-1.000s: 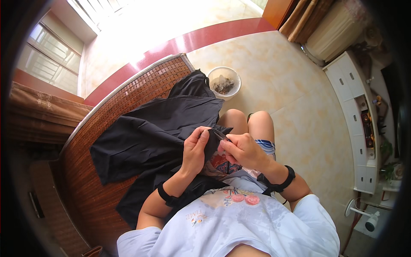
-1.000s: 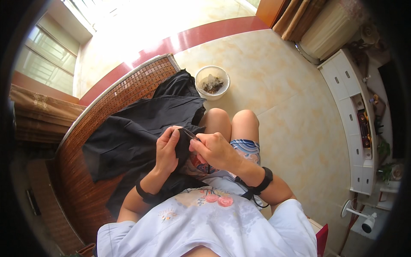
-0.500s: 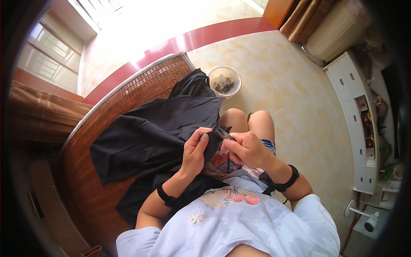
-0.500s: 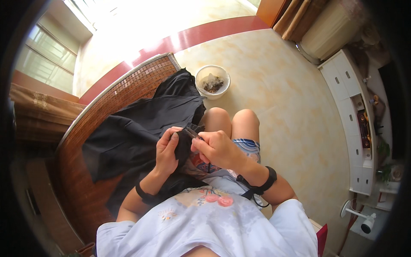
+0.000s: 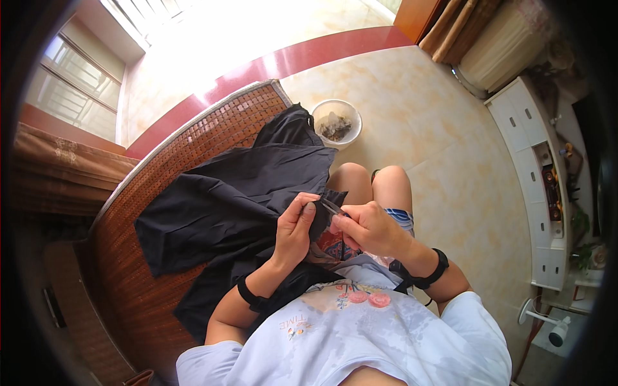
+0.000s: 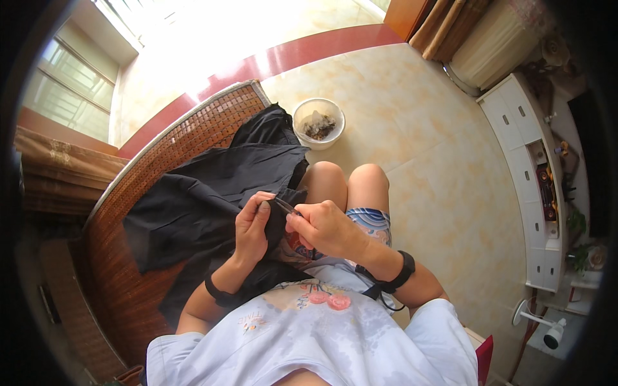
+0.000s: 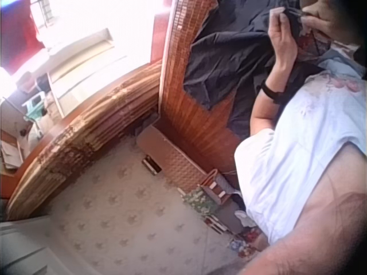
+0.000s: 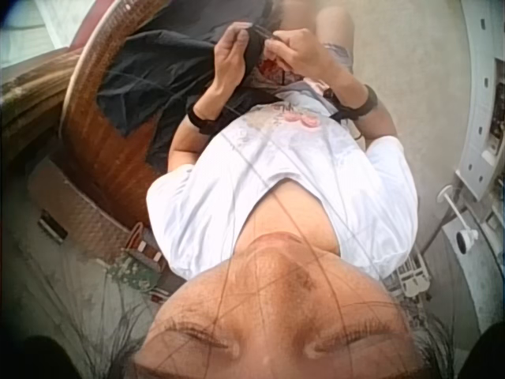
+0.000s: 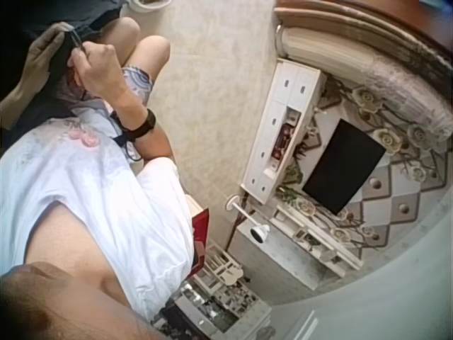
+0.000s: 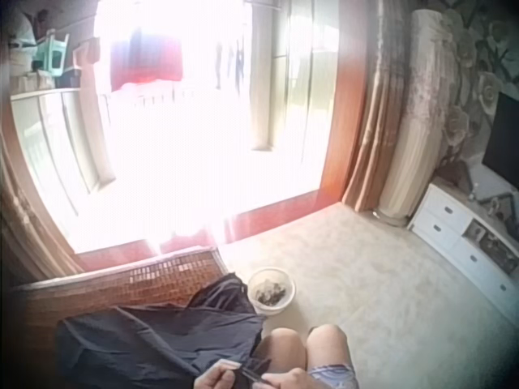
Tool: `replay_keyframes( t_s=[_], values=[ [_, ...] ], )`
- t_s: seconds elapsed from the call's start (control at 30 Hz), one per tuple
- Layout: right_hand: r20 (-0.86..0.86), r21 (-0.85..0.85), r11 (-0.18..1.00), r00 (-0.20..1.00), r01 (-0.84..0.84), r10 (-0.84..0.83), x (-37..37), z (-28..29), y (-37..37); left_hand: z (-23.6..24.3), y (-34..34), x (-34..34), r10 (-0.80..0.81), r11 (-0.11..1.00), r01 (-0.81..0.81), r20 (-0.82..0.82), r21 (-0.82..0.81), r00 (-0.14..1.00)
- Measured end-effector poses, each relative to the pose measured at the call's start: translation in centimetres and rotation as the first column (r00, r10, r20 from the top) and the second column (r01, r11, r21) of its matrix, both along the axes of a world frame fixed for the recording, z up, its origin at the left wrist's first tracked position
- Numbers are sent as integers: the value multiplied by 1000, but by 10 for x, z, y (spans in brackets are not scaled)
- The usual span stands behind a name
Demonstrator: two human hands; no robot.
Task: The person lays out a pair of black pants on a bed and uses a needle and thread to sew the fabric. They cut the thread with a pair of scissors and handle items from a bowl.
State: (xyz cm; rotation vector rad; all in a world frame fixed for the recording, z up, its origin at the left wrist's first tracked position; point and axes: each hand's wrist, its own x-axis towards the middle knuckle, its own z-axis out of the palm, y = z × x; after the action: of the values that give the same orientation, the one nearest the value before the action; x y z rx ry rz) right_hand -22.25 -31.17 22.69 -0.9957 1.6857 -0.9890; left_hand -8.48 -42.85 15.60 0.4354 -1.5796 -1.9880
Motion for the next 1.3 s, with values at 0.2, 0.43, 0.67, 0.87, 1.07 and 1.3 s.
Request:
replay_keyframes(
  t_s=[0.2, 0.43, 0.67, 0.87, 1.07, 1.3],
  values=[
    [-13, -37, 999, 1000, 6, -7, 0, -3, -1, -2, -1, 0, -4, 1000, 4, 19, 10, 1000],
    [67, -29, 998, 996, 61, -59, 2, -2, -4, 14, -4, -3, -62, 998, 63, 73, -5, 995],
    [182, -121, 968, 964, 218, -195, -19, 8, -14, -1, 8, 1, -173, 980, 188, 186, -64, 967],
    [-39, -350, 933, 994, 81, -101, -42, -35, -17, 20, -12, 2, -57, 968, 92, 150, -234, 987],
    [372, -44, 998, 928, 35, -16, -32, -32, -23, 25, -13, 12, -100, 986, 138, 334, -92, 937],
    [-79, -249, 960, 985, 128, -152, -37, -50, -23, 19, -19, 9, -159, 972, 119, 194, 203, 968]
  ],
)
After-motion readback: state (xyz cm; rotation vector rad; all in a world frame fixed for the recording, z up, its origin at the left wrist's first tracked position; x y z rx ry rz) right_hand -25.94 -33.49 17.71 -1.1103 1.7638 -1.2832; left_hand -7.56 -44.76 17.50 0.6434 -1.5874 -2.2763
